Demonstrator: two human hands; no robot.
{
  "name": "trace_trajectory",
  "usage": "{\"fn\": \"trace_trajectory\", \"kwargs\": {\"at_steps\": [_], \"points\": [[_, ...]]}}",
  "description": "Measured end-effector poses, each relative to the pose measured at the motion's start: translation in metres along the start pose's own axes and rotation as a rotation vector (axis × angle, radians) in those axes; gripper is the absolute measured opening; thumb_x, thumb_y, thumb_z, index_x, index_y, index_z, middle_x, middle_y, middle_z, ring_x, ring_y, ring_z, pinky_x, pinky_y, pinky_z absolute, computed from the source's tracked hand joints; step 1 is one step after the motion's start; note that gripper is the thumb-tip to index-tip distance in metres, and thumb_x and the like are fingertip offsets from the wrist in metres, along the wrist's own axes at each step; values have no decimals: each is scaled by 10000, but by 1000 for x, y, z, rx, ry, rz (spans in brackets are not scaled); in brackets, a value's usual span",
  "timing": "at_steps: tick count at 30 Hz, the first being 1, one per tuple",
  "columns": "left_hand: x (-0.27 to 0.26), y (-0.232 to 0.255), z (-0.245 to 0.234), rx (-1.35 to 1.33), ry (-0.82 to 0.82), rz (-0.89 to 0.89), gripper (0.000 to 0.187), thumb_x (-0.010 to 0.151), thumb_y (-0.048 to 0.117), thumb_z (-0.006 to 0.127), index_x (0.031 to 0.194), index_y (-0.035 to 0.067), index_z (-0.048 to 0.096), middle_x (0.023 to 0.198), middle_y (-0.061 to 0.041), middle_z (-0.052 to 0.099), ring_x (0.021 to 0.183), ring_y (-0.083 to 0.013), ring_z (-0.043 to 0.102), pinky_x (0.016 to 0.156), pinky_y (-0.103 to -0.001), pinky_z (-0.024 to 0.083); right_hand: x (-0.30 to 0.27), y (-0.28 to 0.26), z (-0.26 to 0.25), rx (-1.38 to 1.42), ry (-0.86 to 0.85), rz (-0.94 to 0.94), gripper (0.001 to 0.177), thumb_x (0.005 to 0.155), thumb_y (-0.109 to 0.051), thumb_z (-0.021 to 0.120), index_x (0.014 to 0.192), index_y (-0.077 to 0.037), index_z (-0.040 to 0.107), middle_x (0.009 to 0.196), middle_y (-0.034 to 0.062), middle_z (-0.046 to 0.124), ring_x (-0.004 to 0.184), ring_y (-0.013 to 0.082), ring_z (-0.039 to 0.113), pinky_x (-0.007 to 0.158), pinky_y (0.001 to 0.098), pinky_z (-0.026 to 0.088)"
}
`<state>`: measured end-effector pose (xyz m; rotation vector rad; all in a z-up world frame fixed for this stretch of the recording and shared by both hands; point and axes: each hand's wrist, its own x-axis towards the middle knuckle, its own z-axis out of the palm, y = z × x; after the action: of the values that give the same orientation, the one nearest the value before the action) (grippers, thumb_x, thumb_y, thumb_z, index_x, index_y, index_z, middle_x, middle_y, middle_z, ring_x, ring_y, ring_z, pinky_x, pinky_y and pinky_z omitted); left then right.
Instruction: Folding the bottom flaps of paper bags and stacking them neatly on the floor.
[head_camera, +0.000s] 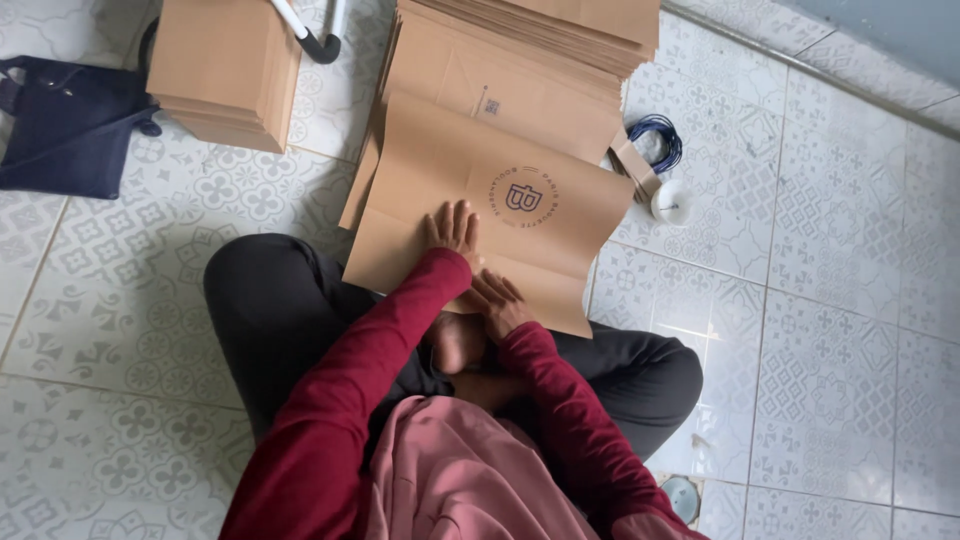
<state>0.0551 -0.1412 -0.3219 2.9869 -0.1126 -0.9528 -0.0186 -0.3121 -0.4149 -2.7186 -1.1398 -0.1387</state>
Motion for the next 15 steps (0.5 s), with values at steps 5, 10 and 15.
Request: {"fn": "trace_trajectory", "kwargs": {"at_steps": [5,10,15], "points": [[22,10,-7,-4,168,13,866,1017,689,280,1650,213,-72,1706,-143,-163,1545,-425,-185,1194,-715,-135,-5,7,13,-5,2,-39,493,907,-268,584,1399,-300,618,1422,29,624,1375,321,545,1100,503,480],[47,8,-28,-66,254,13,850,995,752,221,1661,272,-2,1730,-116,-75,1573,-386,-113,1221,-677,-113,-3,4,2,-48,27,-73,507,904,-232,581,1405,-294,622,1378,0,661,1350,287,575,1089,463,489],[103,8,-33,-131,333,-17,801,991,758,138,1653,330,-6,1727,-93,-93,1575,-362,-129,1217,-693,-99,5,-6,-14,-35,113,-95,431,920,-242,589,1344,-238,669,1313,51,694,1300,323,613,1057,438,506]]}}
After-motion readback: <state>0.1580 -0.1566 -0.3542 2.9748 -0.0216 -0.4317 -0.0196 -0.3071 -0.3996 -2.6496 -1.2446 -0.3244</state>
